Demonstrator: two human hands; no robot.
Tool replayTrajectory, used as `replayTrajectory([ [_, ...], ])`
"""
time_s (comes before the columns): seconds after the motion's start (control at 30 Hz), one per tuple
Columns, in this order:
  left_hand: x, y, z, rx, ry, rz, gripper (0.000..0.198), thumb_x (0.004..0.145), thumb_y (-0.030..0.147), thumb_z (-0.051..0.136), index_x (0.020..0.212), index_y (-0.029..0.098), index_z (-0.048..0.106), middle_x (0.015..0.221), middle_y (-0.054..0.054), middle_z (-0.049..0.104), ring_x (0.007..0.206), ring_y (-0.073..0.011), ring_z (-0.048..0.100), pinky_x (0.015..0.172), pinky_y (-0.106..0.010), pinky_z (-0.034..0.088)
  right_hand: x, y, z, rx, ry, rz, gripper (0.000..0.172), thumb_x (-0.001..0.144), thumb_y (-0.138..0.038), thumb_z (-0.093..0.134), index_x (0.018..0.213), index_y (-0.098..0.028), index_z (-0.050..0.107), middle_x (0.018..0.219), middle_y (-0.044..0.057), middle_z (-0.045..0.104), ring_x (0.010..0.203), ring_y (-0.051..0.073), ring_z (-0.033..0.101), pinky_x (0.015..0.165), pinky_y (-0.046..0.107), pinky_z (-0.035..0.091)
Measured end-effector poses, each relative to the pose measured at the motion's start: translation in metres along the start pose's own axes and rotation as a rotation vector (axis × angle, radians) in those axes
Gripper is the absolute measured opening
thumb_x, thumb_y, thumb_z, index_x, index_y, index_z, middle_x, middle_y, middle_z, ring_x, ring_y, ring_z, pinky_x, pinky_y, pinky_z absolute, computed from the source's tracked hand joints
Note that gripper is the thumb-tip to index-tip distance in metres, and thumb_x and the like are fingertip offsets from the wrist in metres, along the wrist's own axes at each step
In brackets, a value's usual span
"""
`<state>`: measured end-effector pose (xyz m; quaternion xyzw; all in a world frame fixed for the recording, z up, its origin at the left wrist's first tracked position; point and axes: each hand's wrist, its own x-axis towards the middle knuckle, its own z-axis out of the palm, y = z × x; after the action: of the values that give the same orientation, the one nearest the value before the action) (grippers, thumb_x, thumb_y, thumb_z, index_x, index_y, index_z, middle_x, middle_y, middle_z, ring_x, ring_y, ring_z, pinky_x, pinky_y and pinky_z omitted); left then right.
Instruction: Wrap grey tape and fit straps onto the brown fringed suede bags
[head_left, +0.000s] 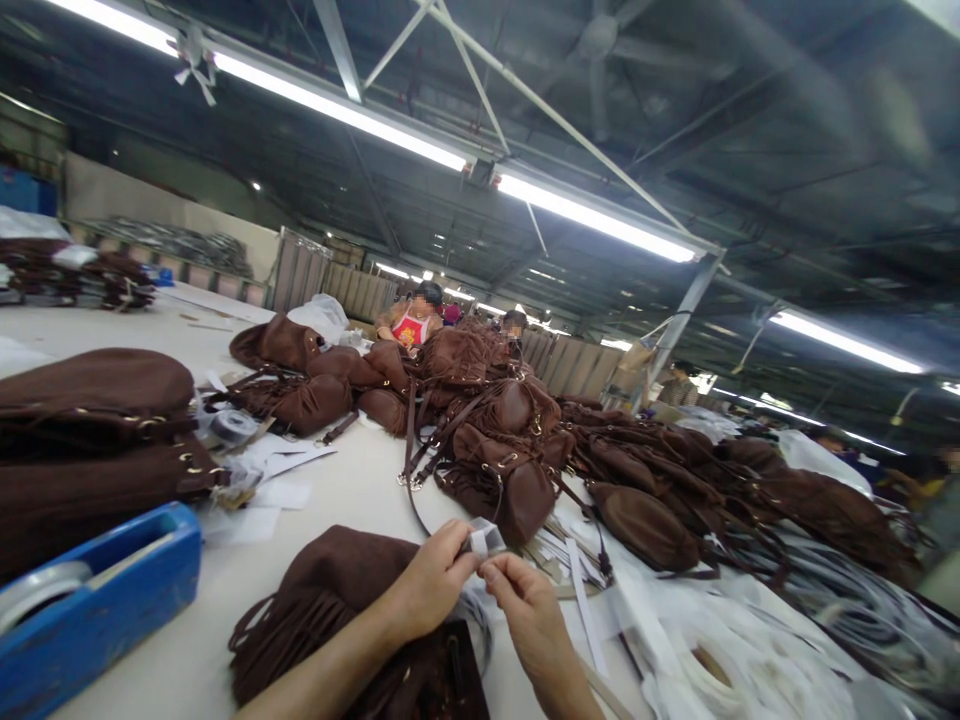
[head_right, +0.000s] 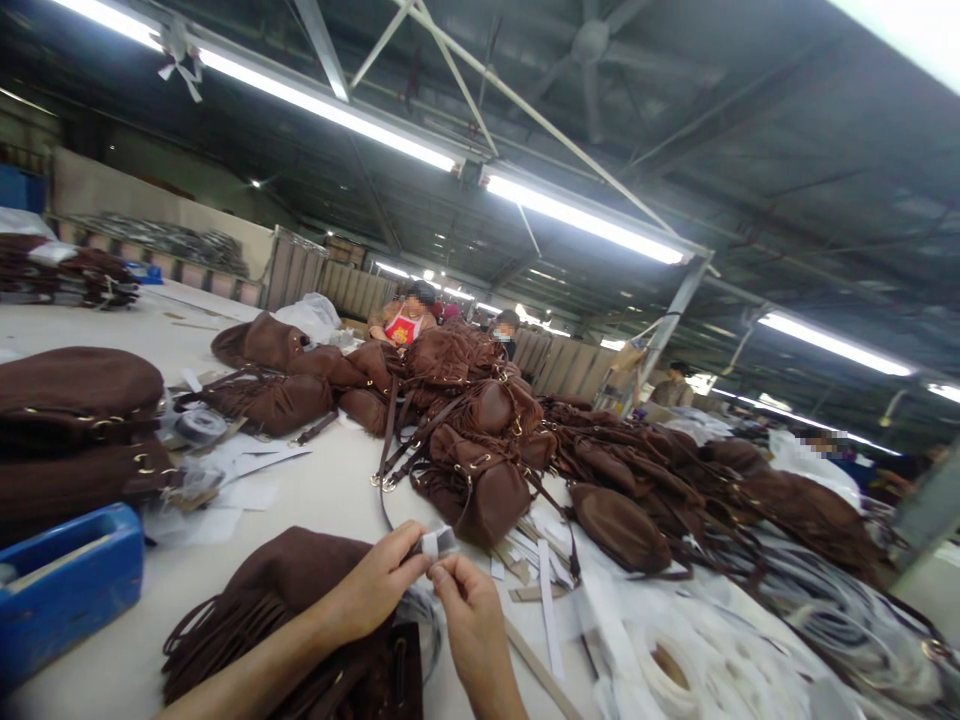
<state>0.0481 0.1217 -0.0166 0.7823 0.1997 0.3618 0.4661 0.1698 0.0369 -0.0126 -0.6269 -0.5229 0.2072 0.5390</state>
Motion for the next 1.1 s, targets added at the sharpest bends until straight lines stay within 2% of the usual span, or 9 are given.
replayTrajectory([
  [0.33,-0.002,0.004,-0.001,0.008,-0.039,0.005,0.008,0.085,0.026,0.041,0.079,0.020,0.043,0.084,-0.001,0.050,0.086,-0.0179,0.046,0.080,-0.028,0.037,0.000,0.009,0.005,0.036,0.040,0.007,0.032,0.076,-0.047,0.058,0.065,-0.017,0.061,0.063,0.000,0.056,0.065,0.017,0.047,0.062,0.027,0.038],
  [0.57,-0.002,0.007,-0.002,0.018,-0.045,-0.018,0.012,0.087,0.028,0.039,0.078,0.021,0.042,0.083,0.000,0.049,0.085,-0.0173,0.045,0.080,-0.027,0.038,0.000,0.007,0.005,0.047,0.066,-0.001,0.037,0.074,-0.052,0.061,0.061,-0.017,0.058,0.056,-0.003,0.047,0.058,0.015,0.042,0.056,0.025,0.036],
  [0.73,-0.004,0.008,-0.001,0.033,-0.027,-0.009,0.016,0.089,0.033,0.040,0.079,0.021,0.042,0.082,0.001,0.049,0.082,-0.0167,0.045,0.078,-0.027,0.037,-0.002,0.004,0.005,0.055,0.068,0.011,0.037,0.075,-0.049,0.061,0.059,-0.017,0.057,0.055,-0.003,0.047,0.058,0.014,0.042,0.056,0.025,0.035],
  [0.9,-0.002,0.006,0.001,0.051,0.015,-0.043,0.023,0.091,0.037,0.035,0.075,0.021,0.041,0.078,0.001,0.049,0.079,-0.0167,0.046,0.074,-0.027,0.036,-0.001,-0.002,0.001,0.135,0.018,0.039,0.028,0.071,-0.044,0.065,0.067,-0.016,0.066,0.064,0.001,0.062,0.068,0.020,0.054,0.066,0.029,0.043],
  [0.97,-0.001,0.004,0.002,0.041,0.021,-0.041,0.023,0.090,0.037,0.037,0.075,0.020,0.043,0.078,0.001,0.051,0.079,-0.0166,0.047,0.075,-0.027,0.037,0.000,0.000,0.002,0.161,0.038,0.046,0.025,0.069,-0.042,0.066,0.069,-0.017,0.068,0.067,0.002,0.066,0.071,0.021,0.058,0.070,0.030,0.045],
  [1.1,-0.001,0.002,0.002,-0.009,0.003,0.002,0.026,0.090,0.036,0.038,0.083,0.018,0.055,0.089,-0.003,0.059,0.087,-0.0185,0.053,0.083,-0.028,0.040,0.003,0.017,0.011,0.169,0.132,0.117,0.022,0.065,-0.039,0.066,0.066,-0.018,0.065,0.057,-0.001,0.061,0.059,0.018,0.056,0.057,0.027,0.043],
])
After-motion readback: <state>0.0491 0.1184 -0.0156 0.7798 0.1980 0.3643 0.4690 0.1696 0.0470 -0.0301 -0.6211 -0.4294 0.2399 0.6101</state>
